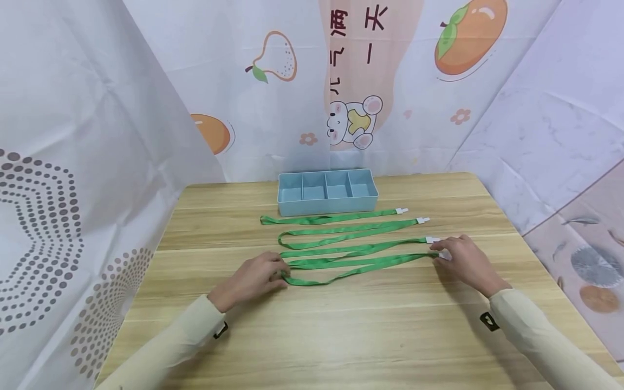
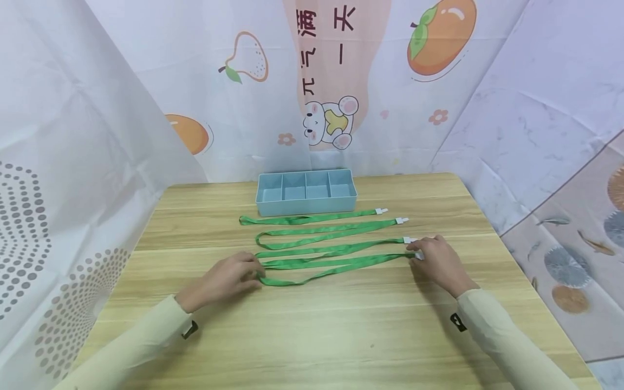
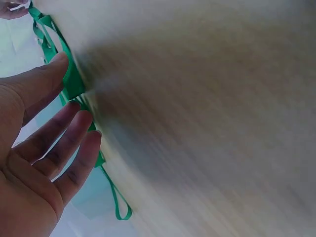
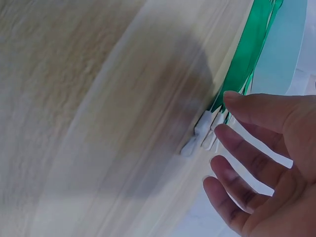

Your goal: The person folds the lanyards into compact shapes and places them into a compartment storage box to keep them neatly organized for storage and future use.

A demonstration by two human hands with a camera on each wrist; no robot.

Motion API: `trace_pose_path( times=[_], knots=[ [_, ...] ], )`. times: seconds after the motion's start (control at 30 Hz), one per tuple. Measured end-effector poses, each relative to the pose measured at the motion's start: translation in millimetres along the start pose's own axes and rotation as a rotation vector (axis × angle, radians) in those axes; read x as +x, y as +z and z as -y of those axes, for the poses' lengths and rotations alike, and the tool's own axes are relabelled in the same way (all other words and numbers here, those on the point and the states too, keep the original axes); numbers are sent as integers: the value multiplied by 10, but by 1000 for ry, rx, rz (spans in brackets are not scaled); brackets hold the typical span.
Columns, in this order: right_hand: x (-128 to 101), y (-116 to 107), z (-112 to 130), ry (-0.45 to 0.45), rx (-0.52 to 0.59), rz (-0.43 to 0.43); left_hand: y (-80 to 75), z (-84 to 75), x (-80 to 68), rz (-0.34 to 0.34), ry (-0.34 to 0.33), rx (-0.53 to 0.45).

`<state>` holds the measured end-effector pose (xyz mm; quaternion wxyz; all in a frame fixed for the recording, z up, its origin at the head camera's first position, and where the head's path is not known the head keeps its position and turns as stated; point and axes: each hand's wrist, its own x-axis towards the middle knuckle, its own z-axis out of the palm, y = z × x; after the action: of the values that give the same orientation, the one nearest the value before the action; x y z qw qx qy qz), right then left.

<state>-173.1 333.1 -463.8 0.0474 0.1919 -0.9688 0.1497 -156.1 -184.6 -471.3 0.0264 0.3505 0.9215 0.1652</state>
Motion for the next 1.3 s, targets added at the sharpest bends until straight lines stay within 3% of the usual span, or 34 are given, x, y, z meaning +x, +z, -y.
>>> trace_pose_path(
  times=[0.23, 0.53, 0.97, 1.1, 1.3],
  knots=[
    [-33, 14, -67, 12, -13, -7, 36, -18, 9, 1, 12, 38],
    [-43, 39, -106, 19, -17, -14, 45, -10, 24, -27, -22, 33],
    [-37, 41, -119, -18, -82, -29, 19, -27, -9, -107, -56, -54],
    [-40, 50, -107, -49, -121, -53, 23, -29, -12, -123, -51, -73],
    [-56, 83, -117, -141, -174, -131, 26, -19, -38, -147, 8, -10]
  ],
)
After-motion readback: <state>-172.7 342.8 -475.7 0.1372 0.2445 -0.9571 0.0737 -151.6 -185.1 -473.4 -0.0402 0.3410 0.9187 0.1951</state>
